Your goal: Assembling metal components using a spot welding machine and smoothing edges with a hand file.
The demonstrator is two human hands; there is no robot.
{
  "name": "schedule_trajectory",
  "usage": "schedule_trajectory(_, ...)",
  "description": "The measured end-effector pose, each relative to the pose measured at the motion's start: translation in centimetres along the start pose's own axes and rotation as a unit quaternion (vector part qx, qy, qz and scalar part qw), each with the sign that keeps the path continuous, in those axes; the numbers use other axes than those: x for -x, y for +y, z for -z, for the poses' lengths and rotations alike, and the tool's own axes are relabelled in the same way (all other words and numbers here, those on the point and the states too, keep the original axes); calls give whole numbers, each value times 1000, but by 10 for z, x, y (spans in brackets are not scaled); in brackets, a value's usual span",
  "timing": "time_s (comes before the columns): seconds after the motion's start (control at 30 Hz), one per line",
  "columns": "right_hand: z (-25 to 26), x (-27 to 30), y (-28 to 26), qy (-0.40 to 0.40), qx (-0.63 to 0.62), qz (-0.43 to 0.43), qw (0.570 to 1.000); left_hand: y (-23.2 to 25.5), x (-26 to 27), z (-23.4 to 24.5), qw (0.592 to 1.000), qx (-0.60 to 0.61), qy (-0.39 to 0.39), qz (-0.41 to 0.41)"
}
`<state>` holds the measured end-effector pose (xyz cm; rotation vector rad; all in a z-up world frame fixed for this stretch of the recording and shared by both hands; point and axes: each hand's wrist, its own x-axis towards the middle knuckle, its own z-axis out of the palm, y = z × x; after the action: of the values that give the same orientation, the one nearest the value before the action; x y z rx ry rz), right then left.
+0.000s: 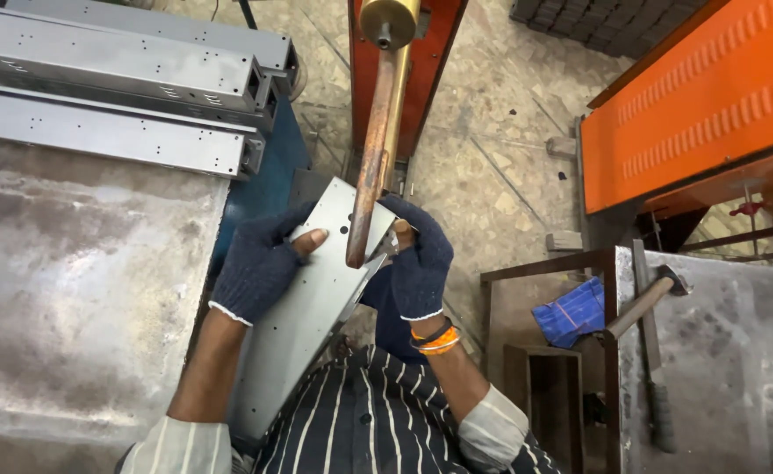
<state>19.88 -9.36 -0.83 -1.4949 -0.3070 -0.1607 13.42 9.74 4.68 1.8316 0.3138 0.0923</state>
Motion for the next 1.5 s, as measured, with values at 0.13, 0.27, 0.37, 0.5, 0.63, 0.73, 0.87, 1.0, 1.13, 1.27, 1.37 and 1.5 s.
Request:
schedule_trajectory(0.13, -2, -1, -3, -4, -19, -27, 999, 2, 1, -2, 999, -22, 16, 30)
schedule_trajectory(0.27, -4, -2, 3, -24, -61, -65, 996, -3, 0, -2, 1000, -12, 17, -15)
schedule_trajectory(0.37, -5, -3, 2, -43, -88, -66, 993, -4, -1, -3, 1000, -25, 18, 7)
schedule_trajectory(0.5, 7, -7, -9, -117, -107, -33, 987, -3, -2, -5, 998, -46, 33, 2)
schedule_trajectory(0.63, 23, -2, -13, -175, -63, -15, 982, -4, -1, -4, 998, -48, 30, 11)
schedule_trajectory(0.73, 20, 0, -23, -188, 51, 10, 981, -3, -3, -4, 993, -105, 40, 22)
schedule_trajectory(0.87, 8, 6, -18, -138, 118, 56, 982, -7, -1, -7, 995, -86, 45, 20)
schedule_trajectory(1.0, -1, 7, -12, -76, 153, 56, 984, -9, -1, -6, 995, -72, 61, -32)
schedule_trajectory(1.13, 0, 6, -9, -62, 179, 65, 980, -5, 0, -7, 997, -55, 59, -22)
schedule_trajectory(1.27, 3, 5, -5, -59, 194, 108, 973, -1, 0, -5, 994, -88, 60, -27)
schedule_trajectory(1.37, 2, 5, -7, -62, 182, 101, 976, 2, 0, -4, 994, -97, 52, -24)
schedule_trajectory(1.5, 1, 8, -14, -70, 161, 84, 981, -11, -2, -4, 995, -72, 58, -30)
